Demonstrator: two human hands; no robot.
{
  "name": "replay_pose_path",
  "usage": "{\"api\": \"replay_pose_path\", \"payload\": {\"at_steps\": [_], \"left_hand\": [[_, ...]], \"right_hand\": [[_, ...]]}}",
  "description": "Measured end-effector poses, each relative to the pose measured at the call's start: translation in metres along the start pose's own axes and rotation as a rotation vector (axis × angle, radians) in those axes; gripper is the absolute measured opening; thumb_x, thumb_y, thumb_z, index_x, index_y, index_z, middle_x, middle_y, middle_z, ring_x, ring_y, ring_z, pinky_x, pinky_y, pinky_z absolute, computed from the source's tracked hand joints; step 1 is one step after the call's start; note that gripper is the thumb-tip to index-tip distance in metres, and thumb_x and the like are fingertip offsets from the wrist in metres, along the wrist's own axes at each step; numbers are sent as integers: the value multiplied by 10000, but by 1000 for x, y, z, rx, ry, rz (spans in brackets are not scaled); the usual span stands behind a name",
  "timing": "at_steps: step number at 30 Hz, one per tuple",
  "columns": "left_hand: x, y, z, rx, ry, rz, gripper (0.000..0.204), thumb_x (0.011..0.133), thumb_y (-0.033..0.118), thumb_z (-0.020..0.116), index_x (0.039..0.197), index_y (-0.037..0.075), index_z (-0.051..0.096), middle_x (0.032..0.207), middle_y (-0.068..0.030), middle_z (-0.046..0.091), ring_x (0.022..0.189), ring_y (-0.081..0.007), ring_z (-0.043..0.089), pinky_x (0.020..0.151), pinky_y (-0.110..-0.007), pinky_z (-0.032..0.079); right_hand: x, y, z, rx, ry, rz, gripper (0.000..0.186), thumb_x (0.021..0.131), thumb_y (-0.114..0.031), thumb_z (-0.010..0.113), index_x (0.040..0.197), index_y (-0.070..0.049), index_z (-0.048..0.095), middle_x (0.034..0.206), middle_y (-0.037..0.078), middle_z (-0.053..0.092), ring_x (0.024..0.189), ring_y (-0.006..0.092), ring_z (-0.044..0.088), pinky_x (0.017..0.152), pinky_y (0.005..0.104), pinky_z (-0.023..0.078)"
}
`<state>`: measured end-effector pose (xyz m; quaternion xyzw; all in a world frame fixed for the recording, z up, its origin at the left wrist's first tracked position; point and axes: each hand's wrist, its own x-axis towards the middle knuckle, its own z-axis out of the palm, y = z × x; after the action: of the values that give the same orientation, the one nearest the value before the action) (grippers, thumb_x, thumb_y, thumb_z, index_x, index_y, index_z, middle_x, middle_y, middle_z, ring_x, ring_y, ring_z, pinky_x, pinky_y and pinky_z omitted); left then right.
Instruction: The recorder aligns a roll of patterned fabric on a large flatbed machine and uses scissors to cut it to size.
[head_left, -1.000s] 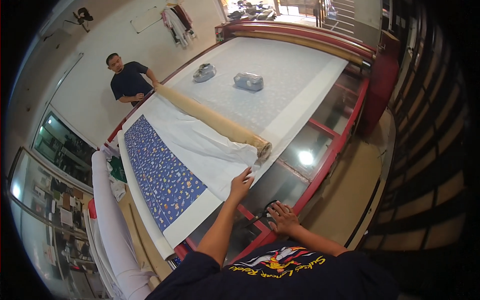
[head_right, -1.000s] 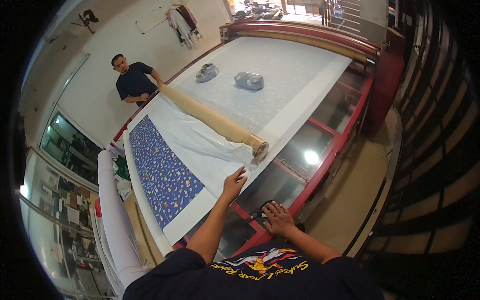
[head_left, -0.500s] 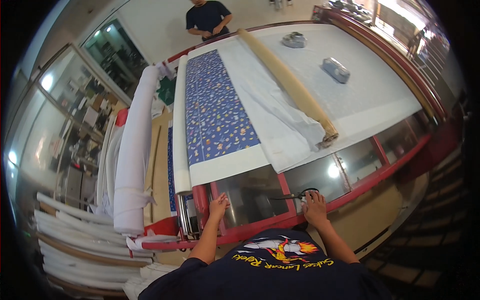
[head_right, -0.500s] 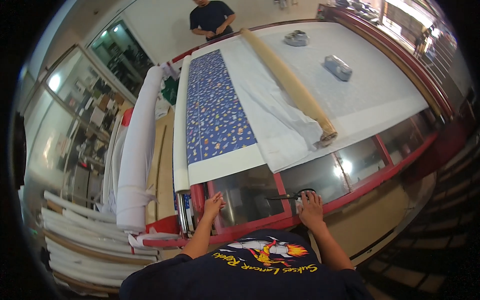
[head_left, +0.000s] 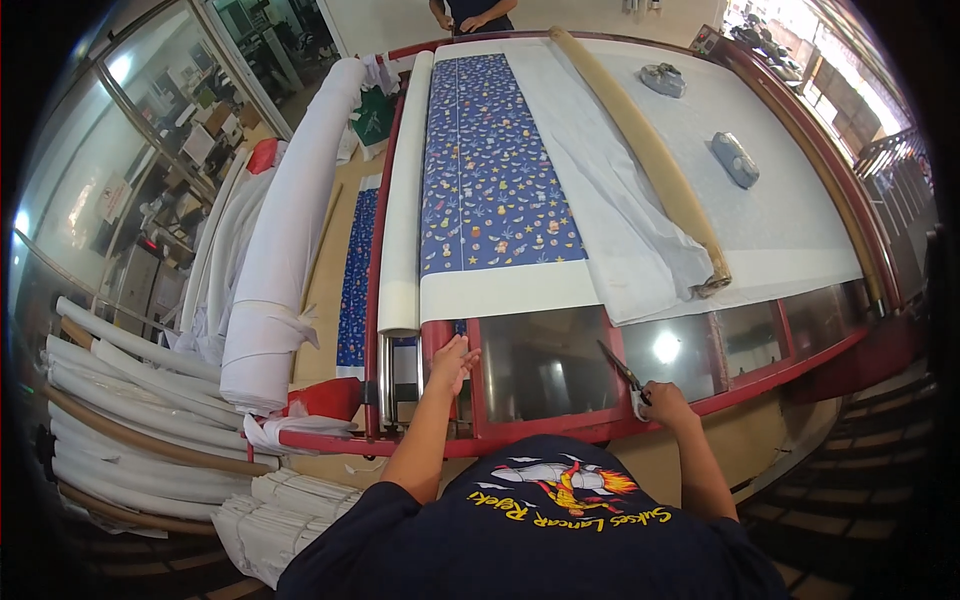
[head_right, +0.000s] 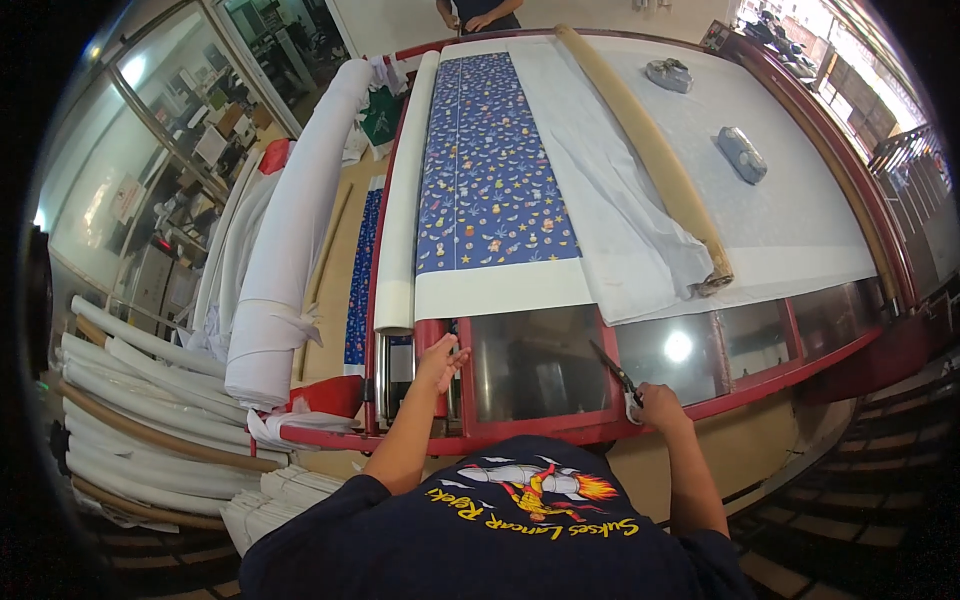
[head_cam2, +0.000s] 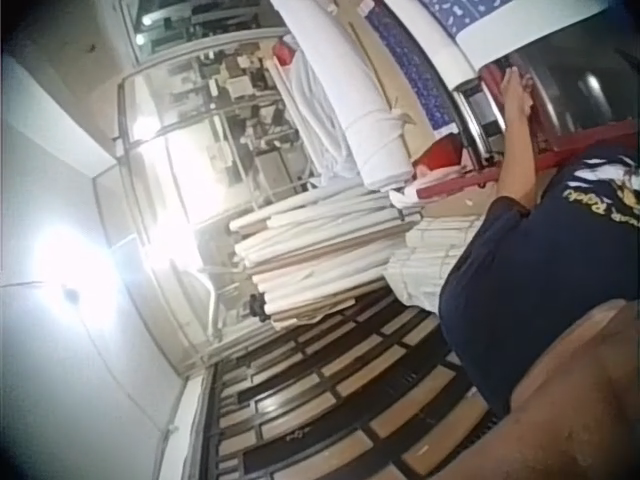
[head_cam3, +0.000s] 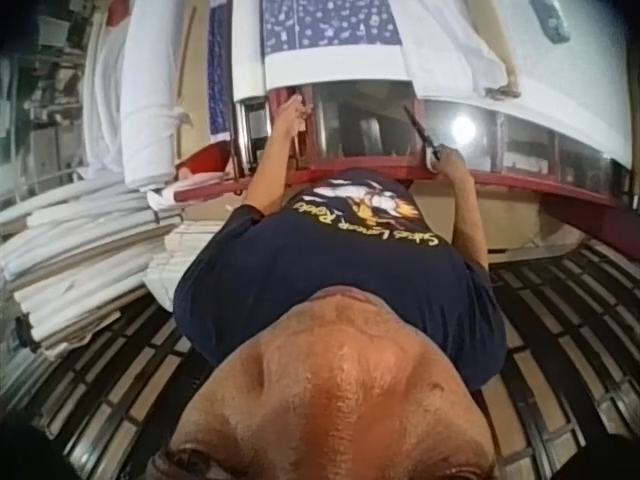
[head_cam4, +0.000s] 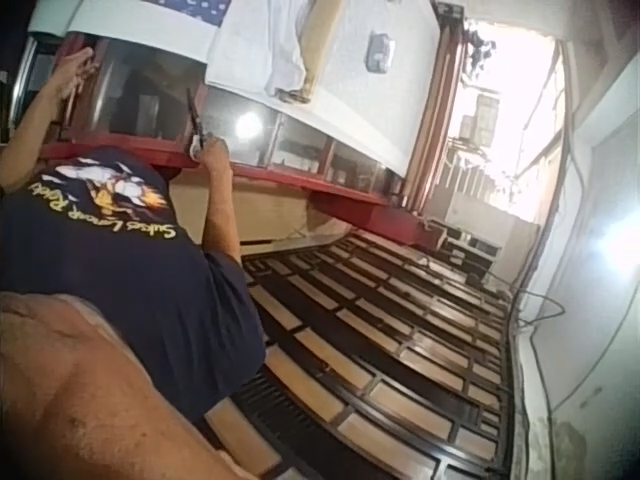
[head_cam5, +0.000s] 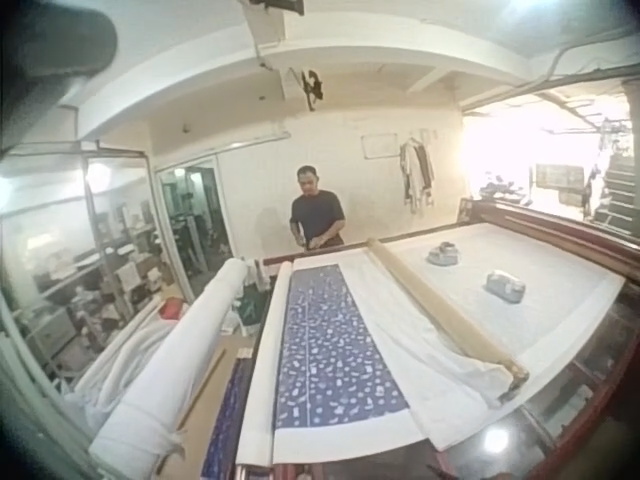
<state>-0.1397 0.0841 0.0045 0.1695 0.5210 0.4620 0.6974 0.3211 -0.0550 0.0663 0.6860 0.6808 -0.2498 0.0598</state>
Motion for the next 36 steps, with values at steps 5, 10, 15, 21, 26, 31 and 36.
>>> {"api": "replay_pose_path", "payload": {"at_steps": [5,10,15,21,26,31,36], "left_hand": [[27,17,-5,-285,-44,-141,595,973,233,644,1413,-40,351,1447,-156,374,1084,-315,634,860,-350,564],[53,25,-7,-427,53,-208,486,996,242,598,1387,27,406,1457,-144,427,1147,-313,612,893,-346,566],[67,37,-13,-507,-29,-186,480,1008,231,572,1398,23,385,1451,-133,434,1127,-295,625,856,-344,572],[68,42,-16,-439,31,-258,364,999,239,589,1293,68,461,1355,-87,530,1104,-306,642,847,-374,563],[80,39,-22,-346,90,-300,335,991,278,605,1260,116,490,1271,-38,583,1004,-250,655,734,-355,538],[89,39,-26,-242,168,-278,247,965,302,651,1134,132,592,1136,12,639,863,-183,625,640,-314,487],[87,40,-22,-200,203,-316,203,953,303,673,1066,137,645,1025,43,668,753,-128,563,591,-257,429]], "right_hand": [[14,-35,54,725,19,200,196,835,-76,708,998,23,665,864,108,698,785,243,701,706,339,563],[20,-129,59,1349,-158,404,117,942,-108,645,1016,-18,644,836,63,649,772,187,683,686,333,566],[40,-172,84,1555,-37,381,143,997,-194,555,1021,-60,599,762,13,579,659,137,616,608,279,521],[64,-227,74,1574,-135,300,305,970,-401,600,858,-118,579,703,-20,539,603,109,548,568,278,477],[93,-264,78,1576,-253,270,267,977,-380,598,899,-125,589,730,-28,536,645,97,550,581,269,478],[116,-289,90,1607,-292,176,194,982,-303,587,924,-117,595,715,-19,541,608,96,543,559,265,470],[130,-306,93,1615,-325,149,261,983,-366,594,910,-118,561,750,-9,534,670,110,546,589,276,472]]}}
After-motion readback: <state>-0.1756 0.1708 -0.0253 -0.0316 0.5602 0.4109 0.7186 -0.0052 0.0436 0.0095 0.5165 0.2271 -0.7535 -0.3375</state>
